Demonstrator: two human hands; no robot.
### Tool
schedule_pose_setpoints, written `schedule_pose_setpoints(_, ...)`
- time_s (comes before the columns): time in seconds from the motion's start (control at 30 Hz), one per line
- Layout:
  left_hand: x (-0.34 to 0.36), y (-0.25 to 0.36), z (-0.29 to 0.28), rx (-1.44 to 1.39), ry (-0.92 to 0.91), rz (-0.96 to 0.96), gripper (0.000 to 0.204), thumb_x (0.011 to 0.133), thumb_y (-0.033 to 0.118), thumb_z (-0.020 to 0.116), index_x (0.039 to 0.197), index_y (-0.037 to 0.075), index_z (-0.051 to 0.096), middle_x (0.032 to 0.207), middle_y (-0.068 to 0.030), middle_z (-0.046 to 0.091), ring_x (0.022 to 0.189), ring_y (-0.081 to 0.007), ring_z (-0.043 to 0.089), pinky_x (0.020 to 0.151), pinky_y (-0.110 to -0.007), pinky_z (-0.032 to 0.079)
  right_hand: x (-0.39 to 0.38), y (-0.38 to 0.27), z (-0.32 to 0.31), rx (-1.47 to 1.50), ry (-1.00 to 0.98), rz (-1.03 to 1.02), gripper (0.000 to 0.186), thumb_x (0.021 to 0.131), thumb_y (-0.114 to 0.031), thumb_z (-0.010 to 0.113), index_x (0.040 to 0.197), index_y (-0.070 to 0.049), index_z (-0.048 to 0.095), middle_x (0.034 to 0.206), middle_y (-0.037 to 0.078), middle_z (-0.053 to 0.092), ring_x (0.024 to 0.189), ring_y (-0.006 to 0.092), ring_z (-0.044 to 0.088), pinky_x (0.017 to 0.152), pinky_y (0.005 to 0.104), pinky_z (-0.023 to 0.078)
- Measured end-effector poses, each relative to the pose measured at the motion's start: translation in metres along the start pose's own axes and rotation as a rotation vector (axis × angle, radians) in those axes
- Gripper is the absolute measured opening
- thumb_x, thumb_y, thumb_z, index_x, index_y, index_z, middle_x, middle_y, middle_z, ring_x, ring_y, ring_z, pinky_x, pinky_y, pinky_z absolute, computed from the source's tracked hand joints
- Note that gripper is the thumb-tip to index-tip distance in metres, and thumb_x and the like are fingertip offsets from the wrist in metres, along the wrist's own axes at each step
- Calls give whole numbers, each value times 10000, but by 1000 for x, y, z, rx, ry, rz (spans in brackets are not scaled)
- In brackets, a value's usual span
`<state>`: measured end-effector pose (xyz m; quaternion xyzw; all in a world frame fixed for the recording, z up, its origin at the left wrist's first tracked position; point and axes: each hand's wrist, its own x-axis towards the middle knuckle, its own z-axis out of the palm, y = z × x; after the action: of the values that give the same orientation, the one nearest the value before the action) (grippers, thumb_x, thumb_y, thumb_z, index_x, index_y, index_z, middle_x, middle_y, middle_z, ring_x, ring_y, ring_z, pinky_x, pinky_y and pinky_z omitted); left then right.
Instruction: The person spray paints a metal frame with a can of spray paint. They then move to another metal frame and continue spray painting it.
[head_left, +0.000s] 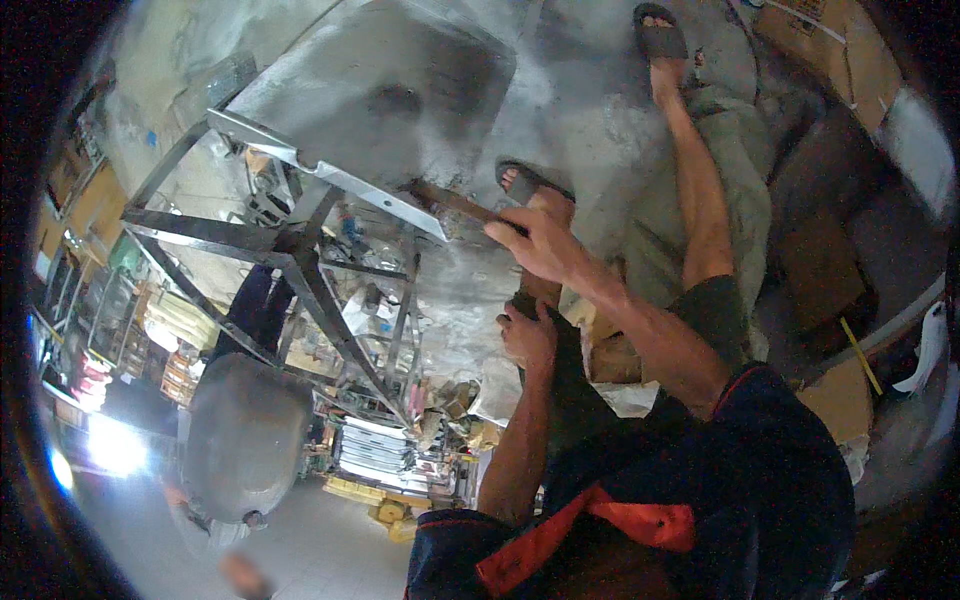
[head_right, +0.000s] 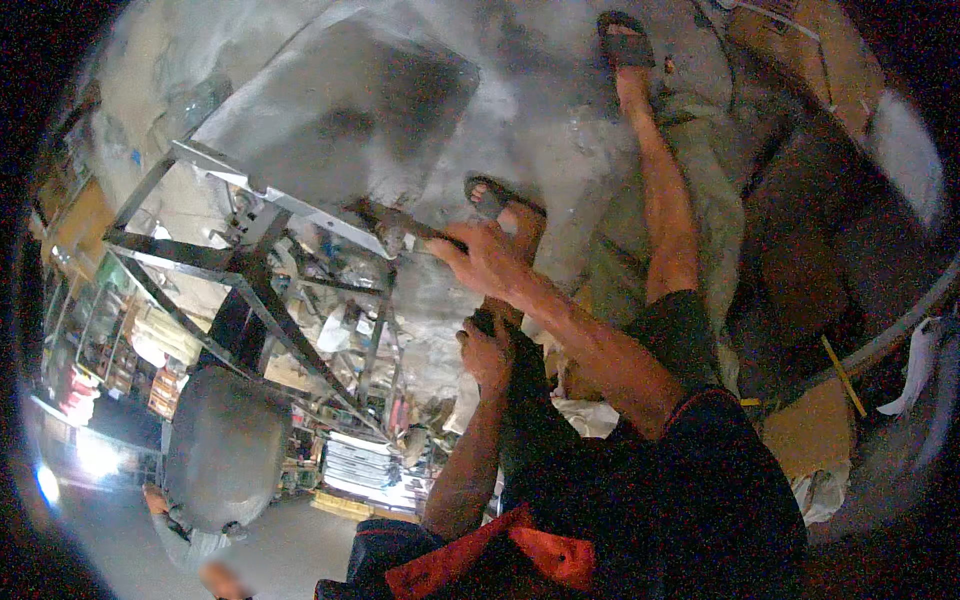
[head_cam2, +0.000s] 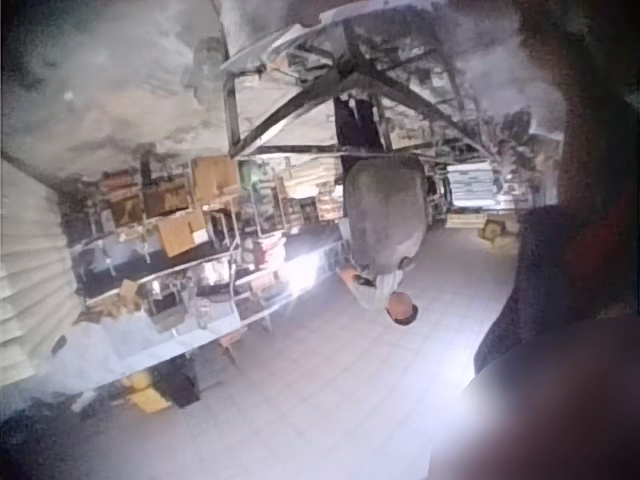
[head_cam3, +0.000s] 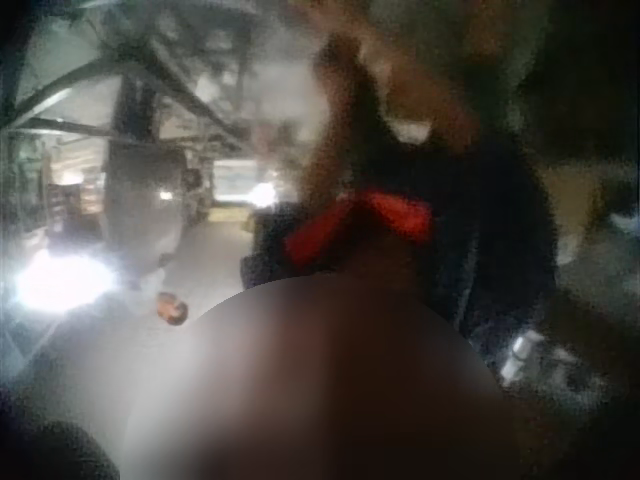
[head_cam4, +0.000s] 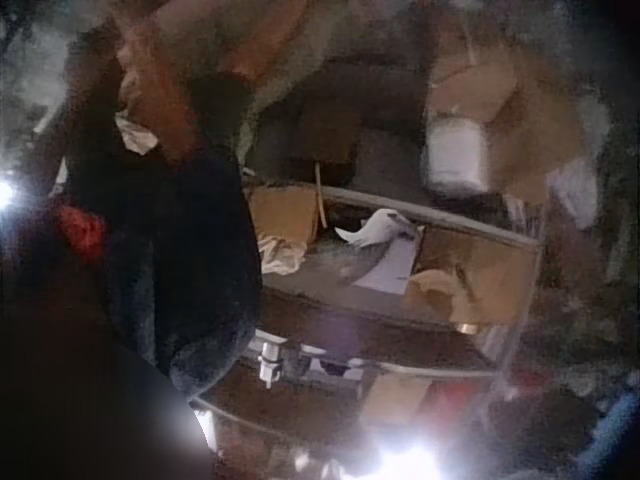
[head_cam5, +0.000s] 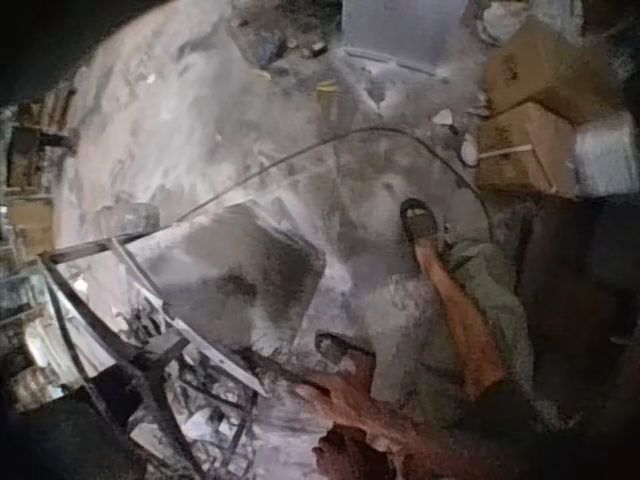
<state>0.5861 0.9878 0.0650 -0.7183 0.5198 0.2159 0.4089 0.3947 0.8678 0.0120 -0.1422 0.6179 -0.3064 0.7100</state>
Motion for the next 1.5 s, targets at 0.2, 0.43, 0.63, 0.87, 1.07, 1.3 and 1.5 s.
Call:
schedule_pose_setpoints(0.2, 5, 8, -7, 53, -11, -18, 615, 976, 484, 710, 1335, 9, 555, 1209, -274, 616, 1031, -497, 702, 831, -587, 592, 17, -14, 9, -64, 115, -159, 305, 1008, -317, 710, 1027, -34, 822, 885, 218, 745, 1011, 398, 672, 915, 520, 485)
schedule_pose_setpoints(0.43, 2, 10, -7, 51, -6, 43, 603, 984, 486, 705, 1301, -6, 559, 1169, -281, 634, 987, -496, 714, 817, -591, 594, -29, 19, -4, -65, 91, -344, 305, 1032, -261, 684, 1130, 16, 766, 829, 234, 723, 773, 353, 732, 732, 464, 533)
schedule_pose_setpoints(0.63, -1, 17, -7, 63, 0, 38, 601, 978, 482, 712, 1301, -2, 562, 1170, -277, 627, 1010, -497, 707, 832, -590, 592, 11, -15, -8, -101, -23, -158, 286, 1015, -274, 702, 1099, -19, 799, 805, 226, 735, 803, 398, 747, 799, 490, 565)
schedule_pose_setpoints(0.87, -2, 23, -5, 68, -26, 13, 628, 964, 484, 725, 1339, 14, 543, 1203, -275, 611, 1040, -488, 697, 843, -597, 581, 38, -64, -21, -108, -77, -269, 274, 1005, -271, 709, 1065, -16, 789, 841, 247, 739, 791, 403, 750, 738, 490, 547)
schedule_pose_setpoints(1.07, -1, 33, -13, 96, -50, 12, 626, 967, 481, 719, 1342, 10, 545, 1212, -279, 608, 1014, -490, 700, 840, -594, 584, -10, 12, -20, -68, -26, -344, 285, 1015, -273, 693, 1089, -9, 776, 795, 276, 693, 716, 408, 721, 684, 512, 519)
schedule_pose_setpoints(1.3, -4, 39, -16, 119, -69, -41, 663, 968, 473, 714, 1393, -3, 537, 1244, -286, 604, 1072, -493, 681, 893, -587, 578, 103, -104, -9, 0, -79, -179, 437, 1017, -360, 652, 952, 58, 761, 873, 335, 710, 854, 507, 732, 784, 571, 574)
schedule_pose_setpoints(1.5, -5, 30, -7, 97, -131, -79, 670, 971, 487, 710, 1409, 11, 534, 1269, -285, 595, 1080, -491, 677, 901, -585, 571, 81, -110, -24, -18, -274, -107, 372, 1008, -313, 662, 1032, 45, 758, 862, 331, 682, 773, 469, 732, 728, 524, 547)
